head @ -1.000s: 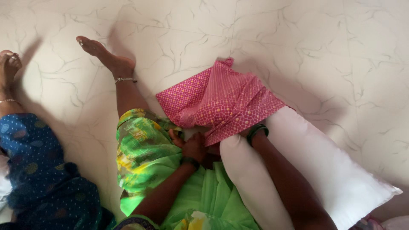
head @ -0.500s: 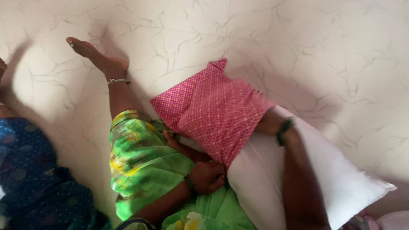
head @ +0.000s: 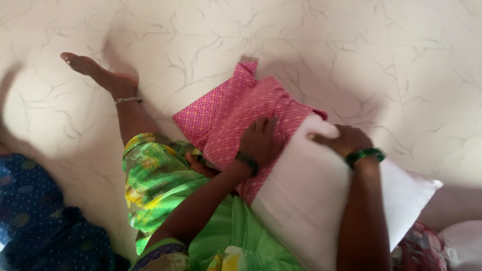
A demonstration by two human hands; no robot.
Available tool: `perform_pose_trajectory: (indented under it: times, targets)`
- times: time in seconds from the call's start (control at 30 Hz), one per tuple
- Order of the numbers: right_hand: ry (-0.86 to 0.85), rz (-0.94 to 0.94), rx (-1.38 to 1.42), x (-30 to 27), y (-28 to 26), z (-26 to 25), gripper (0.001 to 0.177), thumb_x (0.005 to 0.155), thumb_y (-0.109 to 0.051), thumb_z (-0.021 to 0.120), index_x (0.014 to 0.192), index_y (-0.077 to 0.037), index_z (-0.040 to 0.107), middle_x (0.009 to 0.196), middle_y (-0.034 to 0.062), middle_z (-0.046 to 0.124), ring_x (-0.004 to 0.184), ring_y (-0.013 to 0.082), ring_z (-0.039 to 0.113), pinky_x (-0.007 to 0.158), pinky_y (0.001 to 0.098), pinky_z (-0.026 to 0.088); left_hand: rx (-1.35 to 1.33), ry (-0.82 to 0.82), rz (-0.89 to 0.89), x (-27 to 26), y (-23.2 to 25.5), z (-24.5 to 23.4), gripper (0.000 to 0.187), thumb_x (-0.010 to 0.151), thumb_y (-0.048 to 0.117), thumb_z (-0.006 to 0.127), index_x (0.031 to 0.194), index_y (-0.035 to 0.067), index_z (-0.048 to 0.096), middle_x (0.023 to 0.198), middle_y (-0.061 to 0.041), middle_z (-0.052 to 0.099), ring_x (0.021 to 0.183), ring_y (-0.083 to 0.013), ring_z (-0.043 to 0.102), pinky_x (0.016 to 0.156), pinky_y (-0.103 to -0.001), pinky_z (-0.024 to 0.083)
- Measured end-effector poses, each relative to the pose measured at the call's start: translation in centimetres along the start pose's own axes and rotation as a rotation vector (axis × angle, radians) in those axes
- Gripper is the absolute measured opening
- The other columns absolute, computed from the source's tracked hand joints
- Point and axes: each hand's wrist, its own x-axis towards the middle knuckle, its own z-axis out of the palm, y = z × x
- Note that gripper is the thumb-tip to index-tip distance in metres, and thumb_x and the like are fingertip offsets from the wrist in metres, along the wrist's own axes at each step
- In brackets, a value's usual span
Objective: The person sits on the floor and inserts two pillows into separate pillowcases. First, a white pillow is placed into a blue-and-white patterned case, then a second white pillow is placed into a pink patterned case. The person smooths each covered pillow after insertion.
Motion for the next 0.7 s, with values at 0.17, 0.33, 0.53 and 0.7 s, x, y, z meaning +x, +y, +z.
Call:
perform_pose_trajectory:
  times: [0.17,0.33,0.53,0.7]
  targets:
    - [0.267,-0.209,-0.194,-8.5,-6.0,0.6,0.061,0.094,-0.068,0.056,0.095,-0.009,0.072,0.094,0.0108,0.073,0.091,0.0283,0.068,0.085,0.0456,0.048,-0.02,-0.137,-0.15,5.2,0.9,-3.2,0.071,0.092,0.056,0.064,0.143,0.008,0.051,0.131,-0.022,0.054,0.115,-0.0412,0.059,0.091,-0.051,0.052]
    - [0.652,-0.437,-0.16,-14.3,-9.5,1.7,0.039,0.095,-0.047,0.065,0.095,-0.008,0.073,0.078,0.0065,0.069,0.077,0.0241,0.065,0.073,0.0429,0.044,0.116,-0.321,0.03,8.3,2.0,-7.5,0.084,0.072,0.067,0.073,0.128,0.006,0.062,0.131,-0.024,0.052,0.115,-0.0451,0.055,0.091,-0.055,0.05]
    - [0.911,-0.587,-0.089,-17.6,-10.6,2.7,0.039,0.091,-0.036,0.067,0.113,-0.004,0.072,0.09,0.0099,0.066,0.086,0.0267,0.063,0.076,0.0416,0.044,0.019,-0.671,0.126,7.8,4.2,-6.8,0.026,0.091,0.021,0.057,0.107,0.02,0.078,0.119,-0.01,0.064,0.106,-0.0271,0.066,0.089,-0.042,0.056]
    - [0.923,-0.588,-0.065,-16.4,-8.5,4.0,0.045,0.09,-0.04,0.066,0.118,-0.005,0.068,0.1,0.0116,0.064,0.095,0.0296,0.06,0.081,0.0468,0.044,-0.329,-0.524,0.361,-0.9,13.0,-4.0,0.02,0.096,0.024,0.057,0.107,0.017,0.073,0.114,-0.007,0.066,0.112,-0.0248,0.065,0.098,-0.038,0.054]
